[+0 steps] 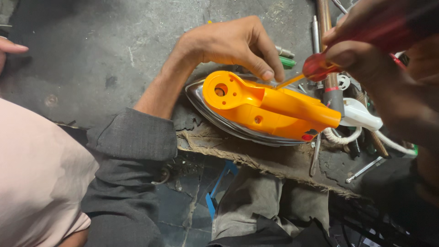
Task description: The person repairs a yellow electric iron by connecting internal wires to terminals, placing the plastic housing over the base, and securing it with screws using a screwdriver. The person also handles a product box and various tools on the workbench.
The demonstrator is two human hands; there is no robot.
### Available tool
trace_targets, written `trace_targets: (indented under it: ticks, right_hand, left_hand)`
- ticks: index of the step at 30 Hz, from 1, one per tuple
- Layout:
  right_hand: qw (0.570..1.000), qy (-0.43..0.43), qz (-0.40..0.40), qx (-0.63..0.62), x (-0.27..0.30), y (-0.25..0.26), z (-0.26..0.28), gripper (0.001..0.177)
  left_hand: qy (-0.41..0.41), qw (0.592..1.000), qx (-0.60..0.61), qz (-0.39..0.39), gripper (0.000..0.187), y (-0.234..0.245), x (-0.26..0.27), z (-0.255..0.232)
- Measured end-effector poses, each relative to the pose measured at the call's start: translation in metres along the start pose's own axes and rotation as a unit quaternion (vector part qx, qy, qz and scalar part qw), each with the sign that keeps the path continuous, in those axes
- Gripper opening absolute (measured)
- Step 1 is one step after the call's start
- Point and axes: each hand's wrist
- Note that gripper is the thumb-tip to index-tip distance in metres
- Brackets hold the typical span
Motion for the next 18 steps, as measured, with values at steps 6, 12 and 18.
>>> trace_targets:
  ticks: [6, 12, 18]
  right_hand:
    - [0.997, 0.028, 0.019, 0.075, 0.002, 0.001, 0.006, 0.011]
    - [0.997, 0.029, 0.015, 0.069, 0.001, -0.002, 0.01, 0.012]
    - [0.989, -0.087, 0.005, -0.116, -0.009, -0.011, 0.006, 0.011]
  left_hand:
    - [-0.001, 1.0, 0.002, 0.019, 0.03, -0.002, 0.001, 0.002]
    - [0.005, 1.0, 0.002, 0.025, 0.03, -0.004, 0.0, 0.005]
    - [0.006, 1.0, 0.01, 0.021, 0.031, -0.004, -0.001, 0.006]
Point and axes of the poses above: each hand's wrist, its own x-axis away from the middle knuckle, its own y-axis out of the back of the hand, z = x × y, and after that the axes turned 1 degree about -x, right-handed
